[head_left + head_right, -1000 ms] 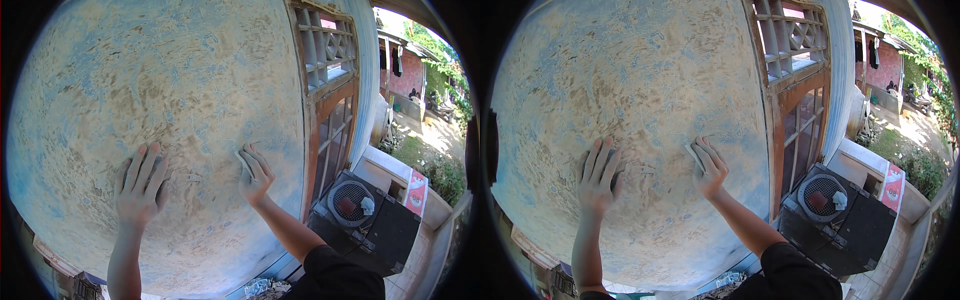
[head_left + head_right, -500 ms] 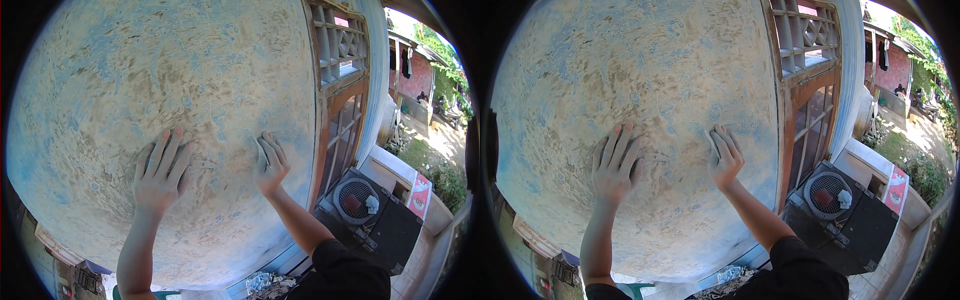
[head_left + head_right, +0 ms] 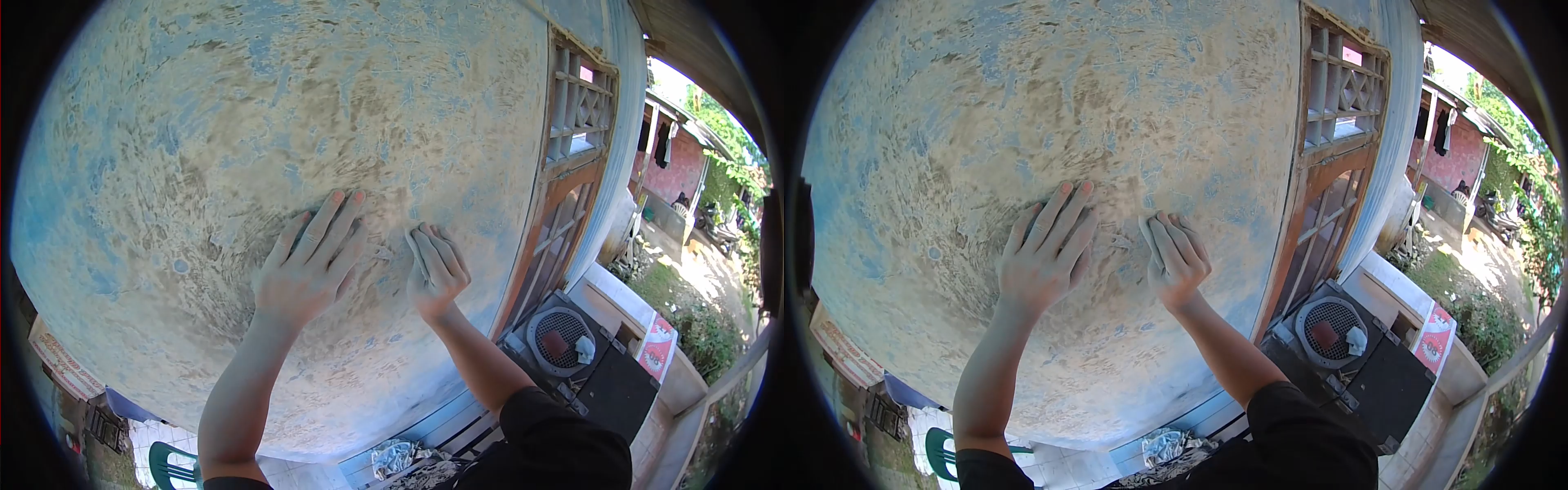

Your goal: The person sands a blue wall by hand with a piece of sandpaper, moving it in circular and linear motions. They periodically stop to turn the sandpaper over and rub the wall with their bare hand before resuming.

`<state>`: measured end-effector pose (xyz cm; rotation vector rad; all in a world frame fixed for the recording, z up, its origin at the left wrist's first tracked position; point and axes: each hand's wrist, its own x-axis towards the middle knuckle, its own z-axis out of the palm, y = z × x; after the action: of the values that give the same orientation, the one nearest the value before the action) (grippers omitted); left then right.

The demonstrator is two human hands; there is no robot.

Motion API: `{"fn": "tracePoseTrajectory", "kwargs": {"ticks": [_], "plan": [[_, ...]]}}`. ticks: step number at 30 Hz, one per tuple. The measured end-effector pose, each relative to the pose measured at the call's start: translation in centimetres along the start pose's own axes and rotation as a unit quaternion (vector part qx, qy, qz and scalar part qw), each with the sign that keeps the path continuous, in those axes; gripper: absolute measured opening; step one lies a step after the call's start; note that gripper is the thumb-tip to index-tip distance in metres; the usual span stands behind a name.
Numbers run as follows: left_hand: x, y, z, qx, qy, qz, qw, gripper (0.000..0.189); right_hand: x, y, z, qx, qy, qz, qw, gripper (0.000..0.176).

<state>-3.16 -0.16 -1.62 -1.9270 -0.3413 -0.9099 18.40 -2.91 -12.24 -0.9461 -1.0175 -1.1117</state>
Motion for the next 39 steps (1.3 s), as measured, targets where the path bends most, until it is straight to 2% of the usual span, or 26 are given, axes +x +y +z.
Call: {"fn": "tracePoseTrajectory", "kwargs": {"ticks": [4, 8, 10, 12, 15, 17, 20, 24, 26, 27, 29, 31, 33, 34, 36, 39], "plan": [[0.0, 0.3, 0.3, -0.012, 0.016, -0.010, 1.000, 0.028, 2.4, -0.9, -0.1, -0.029, -0.028, -0.008, 0.999, 0.016], [-0.4, 0.7, 0.6, -0.031, 0.034, -0.026, 0.999, 0.030, -1.3, -0.8, -1.2, -0.013, -0.045, -0.020, 0.999, 0.018], [-0.4, 0.6, 1.0, -0.037, 0.038, -0.012, 0.999, 0.030, -2.9, 0.4, -2.3, -0.039, -0.081, -0.062, 0.994, 0.021], [-1.0, 1.2, 1.1, -0.053, 0.043, -0.055, 0.996, 0.029, -2.9, 2.5, -3.0, -0.078, -0.077, -0.036, 0.993, 0.023], [-0.9, 2.0, 0.9, -0.034, 0.026, -0.054, 0.998, 0.029, -1.7, 3.4, -2.3, -0.106, -0.082, -0.001, 0.991, 0.026], [-0.6, 2.3, 1.1, -0.027, 0.024, -0.056, 0.998, 0.029, 0.0, 1.1, -0.5, -0.083, -0.015, 0.102, 0.991, 0.028], [-0.1, 2.9, 1.3, -0.014, 0.024, -0.065, 0.997, 0.029, 1.4, -1.3, -0.1, -0.014, -0.039, 0.078, 0.996, 0.032], [0.3, 3.5, 1.6, 0.027, 0.019, -0.083, 0.996, 0.030, -1.0, 2.3, -2.0, 0.038, -0.076, 0.038, 0.996, 0.032], [0.1, 3.6, 1.8, 0.028, 0.022, -0.074, 0.997, 0.029, -2.7, 4.3, -2.3, 0.016, -0.038, 0.091, 0.995, 0.030], [0.1, 3.6, 2.0, 0.026, 0.028, -0.068, 0.997, 0.028, -1.8, 3.6, -1.7, 0.025, -0.038, 0.087, 0.995, 0.030], [0.1, 3.6, 2.1, 0.030, 0.025, -0.075, 0.996, 0.028, -0.1, 0.4, 0.2, 0.030, 0.029, 0.203, 0.978, 0.028], [-0.1, 3.7, 1.9, 0.031, 0.016, -0.080, 0.996, 0.027, 1.9, -1.5, 1.0, 0.067, 0.026, 0.200, 0.977, 0.027], [0.0, 3.7, 1.8, 0.021, 0.019, -0.079, 0.996, 0.027, 2.6, -2.1, 1.0, 0.102, -0.008, 0.148, 0.984, 0.025], [0.0, 3.8, 1.7, 0.024, 0.013, -0.078, 0.997, 0.027, 2.1, -1.5, 0.6, 0.105, -0.009, 0.153, 0.983, 0.025], [0.0, 3.7, 2.0, 0.033, 0.025, -0.072, 0.997, 0.027, 0.7, 1.3, -1.0, 0.102, -0.061, 0.089, 0.989, 0.024], [-0.2, 3.7, 2.3, 0.042, 0.026, -0.073, 0.996, 0.027, -1.3, 4.0, -2.7, 0.054, -0.032, 0.150, 0.987, 0.026]]}}
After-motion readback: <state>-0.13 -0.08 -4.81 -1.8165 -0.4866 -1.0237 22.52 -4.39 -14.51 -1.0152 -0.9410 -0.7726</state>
